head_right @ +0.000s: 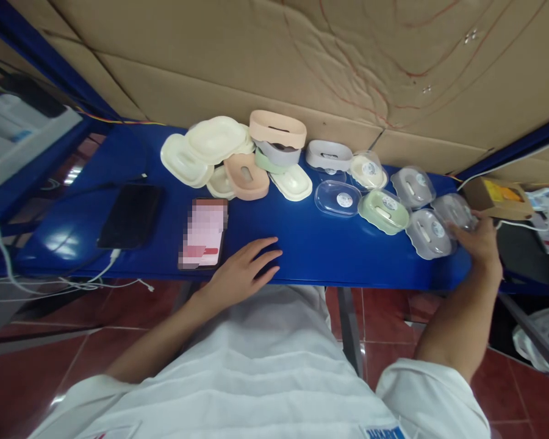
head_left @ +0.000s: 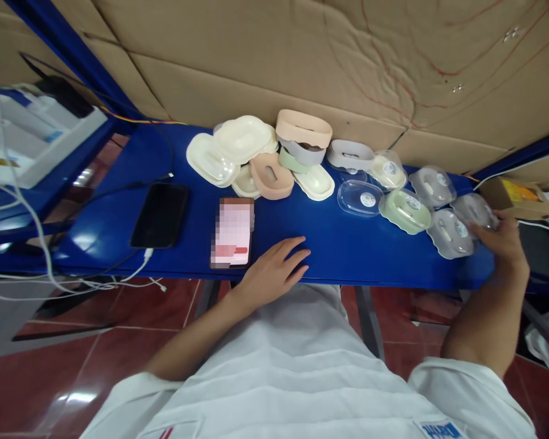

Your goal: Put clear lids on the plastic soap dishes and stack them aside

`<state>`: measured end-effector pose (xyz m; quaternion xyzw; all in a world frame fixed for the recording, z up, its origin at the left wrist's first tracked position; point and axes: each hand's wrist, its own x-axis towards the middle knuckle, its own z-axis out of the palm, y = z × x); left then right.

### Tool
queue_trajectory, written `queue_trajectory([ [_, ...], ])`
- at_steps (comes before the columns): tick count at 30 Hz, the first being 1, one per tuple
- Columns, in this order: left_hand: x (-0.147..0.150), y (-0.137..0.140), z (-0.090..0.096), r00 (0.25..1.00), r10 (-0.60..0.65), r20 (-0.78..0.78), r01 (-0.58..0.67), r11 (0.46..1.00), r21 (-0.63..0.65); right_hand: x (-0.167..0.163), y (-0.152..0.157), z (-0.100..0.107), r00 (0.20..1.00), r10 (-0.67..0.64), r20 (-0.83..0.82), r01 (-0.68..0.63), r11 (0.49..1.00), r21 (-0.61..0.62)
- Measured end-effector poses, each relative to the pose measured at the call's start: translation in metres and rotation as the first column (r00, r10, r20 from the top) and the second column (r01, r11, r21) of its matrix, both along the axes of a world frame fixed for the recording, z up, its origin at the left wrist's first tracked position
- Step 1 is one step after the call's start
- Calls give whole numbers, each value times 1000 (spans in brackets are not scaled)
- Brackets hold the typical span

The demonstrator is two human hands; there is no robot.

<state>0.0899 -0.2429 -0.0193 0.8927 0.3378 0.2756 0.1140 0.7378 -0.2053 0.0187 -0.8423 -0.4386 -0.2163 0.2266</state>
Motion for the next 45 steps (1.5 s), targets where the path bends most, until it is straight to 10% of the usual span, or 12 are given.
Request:
queue_trajectory([
  [4, 2, 1, 1, 1000, 4, -28, -3, 999, 37, -34, 9, 11, 999, -2, -40, 0, 999, -51],
  [7, 2, 1, 2, 999, 1, -38, 0, 999, 40, -114, 15, 19, 962, 255, 95, -263, 961, 87],
  [12, 1, 1, 1, 999, -17, -34, 17, 1000, 14, -292, 25, 8, 605, 796, -26, -778, 584, -231],
  [16, 0, 1, 1, 999, -27, -23, 27, 1000, 7, -366, 40, 4, 544, 835, -82, -802, 489, -343],
  [21, 0, 1, 4, 999, -43, -4, 43, 999, 15, -399, 63, 9, 512, 857, -51, -820, 471, -325],
  [36, 1, 2, 6, 997, 55, 52, -58, 998, 39, -361, 15, 7, 45, 884, -465, -998, 23, -53],
  [45, 0, 0, 10, 994, -34, -108, 48, 990, 131, -443, 73, 25, 149, 970, -191, -972, 108, -210],
])
